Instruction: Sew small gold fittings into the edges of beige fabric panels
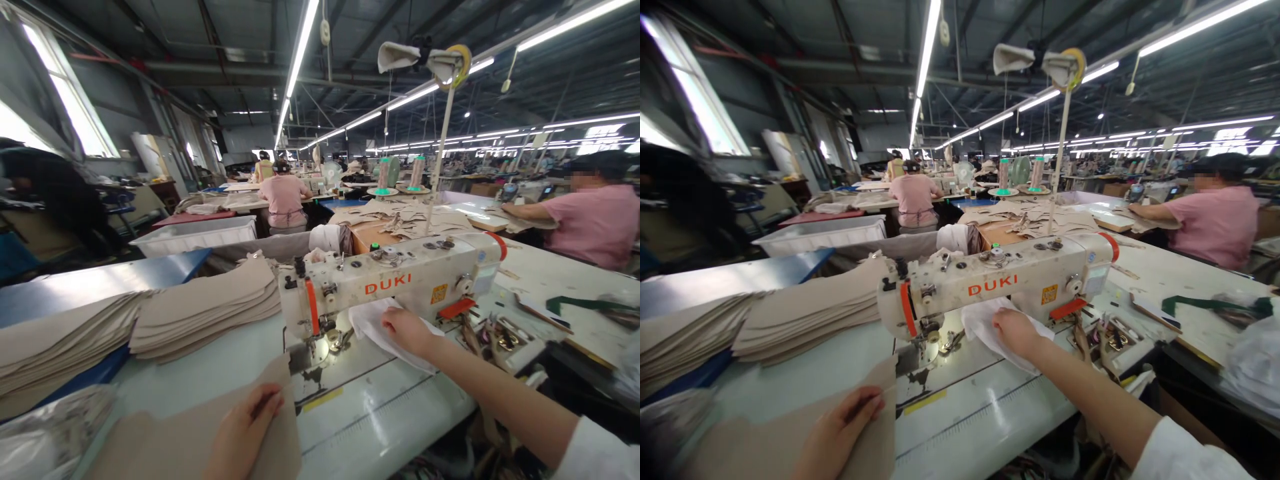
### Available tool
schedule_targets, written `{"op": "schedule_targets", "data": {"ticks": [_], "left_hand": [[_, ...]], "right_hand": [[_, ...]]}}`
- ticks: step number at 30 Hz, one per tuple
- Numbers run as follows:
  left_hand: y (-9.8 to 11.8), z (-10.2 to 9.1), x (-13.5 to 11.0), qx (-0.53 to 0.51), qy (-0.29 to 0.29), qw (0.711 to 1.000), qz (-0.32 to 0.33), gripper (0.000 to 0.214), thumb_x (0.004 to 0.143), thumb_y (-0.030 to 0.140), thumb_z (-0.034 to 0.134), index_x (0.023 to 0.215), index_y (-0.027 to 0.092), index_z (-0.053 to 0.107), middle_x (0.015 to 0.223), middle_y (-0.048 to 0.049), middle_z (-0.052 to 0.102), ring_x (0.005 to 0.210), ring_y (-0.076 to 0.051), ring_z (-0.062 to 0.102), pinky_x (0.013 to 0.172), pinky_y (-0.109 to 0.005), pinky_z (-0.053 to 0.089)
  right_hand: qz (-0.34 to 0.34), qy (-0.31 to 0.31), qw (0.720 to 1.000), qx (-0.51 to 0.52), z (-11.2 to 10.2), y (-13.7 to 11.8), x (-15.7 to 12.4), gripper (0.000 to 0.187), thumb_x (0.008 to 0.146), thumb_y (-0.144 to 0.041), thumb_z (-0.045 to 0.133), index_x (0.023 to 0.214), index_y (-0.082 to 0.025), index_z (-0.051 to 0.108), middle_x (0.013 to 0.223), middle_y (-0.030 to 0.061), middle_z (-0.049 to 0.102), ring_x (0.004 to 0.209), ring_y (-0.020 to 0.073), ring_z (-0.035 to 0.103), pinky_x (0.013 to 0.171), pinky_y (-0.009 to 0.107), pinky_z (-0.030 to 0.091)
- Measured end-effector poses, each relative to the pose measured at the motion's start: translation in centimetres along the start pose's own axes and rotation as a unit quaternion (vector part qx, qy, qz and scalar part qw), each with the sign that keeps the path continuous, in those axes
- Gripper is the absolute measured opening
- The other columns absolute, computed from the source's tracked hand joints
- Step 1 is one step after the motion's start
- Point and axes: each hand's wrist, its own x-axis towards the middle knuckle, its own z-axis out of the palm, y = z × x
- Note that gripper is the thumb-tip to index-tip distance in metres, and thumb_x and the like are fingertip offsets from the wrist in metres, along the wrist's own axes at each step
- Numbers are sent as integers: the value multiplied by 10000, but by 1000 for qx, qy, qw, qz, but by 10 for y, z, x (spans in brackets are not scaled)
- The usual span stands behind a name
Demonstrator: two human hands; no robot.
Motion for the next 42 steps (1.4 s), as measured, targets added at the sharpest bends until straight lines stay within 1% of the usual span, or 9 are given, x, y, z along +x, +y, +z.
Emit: {"op": "schedule_targets", "data": {"ticks": [3,5,10,13,19,24,29,34,42], "left_hand": [[4,3,-6,-33,-3,999,-10,286,756,441,502,845,221,661,706,-7,697,727,-233,643,702,-309,461],[10,7,-13,-73,-9,997,-10,283,762,437,510,836,215,670,705,-10,686,716,-223,631,685,-303,457],[26,14,-29,-174,-11,985,-19,255,714,422,581,770,198,687,645,-6,647,654,-194,585,637,-277,447],[34,10,-36,-225,-18,973,-42,245,666,408,615,740,187,689,632,-11,650,622,-180,566,607,-268,445],[42,-3,-46,-248,-35,967,-47,224,650,387,612,691,178,681,593,-5,629,585,-153,531,593,-254,427],[39,-6,-49,-251,-67,965,-36,208,678,365,614,693,170,685,578,3,599,582,-142,515,593,-249,412],[33,-10,-49,-298,-136,945,-25,265,697,424,677,719,160,689,600,-7,613,579,-133,513,592,-246,419],[33,-17,-52,-375,-216,900,-58,321,633,446,769,705,146,678,572,-10,636,517,-109,518,565,-235,420],[36,-11,-56,-393,-166,899,-100,412,553,508,797,666,141,649,527,6,624,469,-95,508,520,-226,410]], "right_hand": [[-11,10,998,69,-3,-25,-10,252,744,12,453,764,-148,647,822,56,653,736,150,601,684,239,454],[-26,7,982,185,-2,-52,-21,241,738,-6,476,777,-166,651,814,32,655,722,135,597,663,222,452],[-9,-53,872,487,17,-123,-38,180,714,-53,548,799,-181,642,728,-5,665,691,134,605,654,226,447],[22,-64,844,532,28,-144,-36,150,680,-44,575,733,-178,616,637,-34,625,608,115,567,576,208,400],[39,-65,842,534,34,-148,-31,78,662,-97,632,649,-172,649,588,-36,594,571,110,512,561,222,372],[50,-85,816,570,31,-148,-32,71,638,-130,658,655,-186,697,613,-20,640,601,130,555,584,239,416],[55,-156,752,639,26,-146,-34,56,628,-209,718,682,-193,713,605,-23,657,599,128,590,617,254,456],[51,-258,688,677,20,-144,-36,213,572,-293,805,726,-184,705,630,-26,664,577,107,588,605,244,460],[72,-171,704,685,29,-157,-46,169,628,-267,762,717,-171,656,641,-34,635,596,102,575,601,229,445]]}}
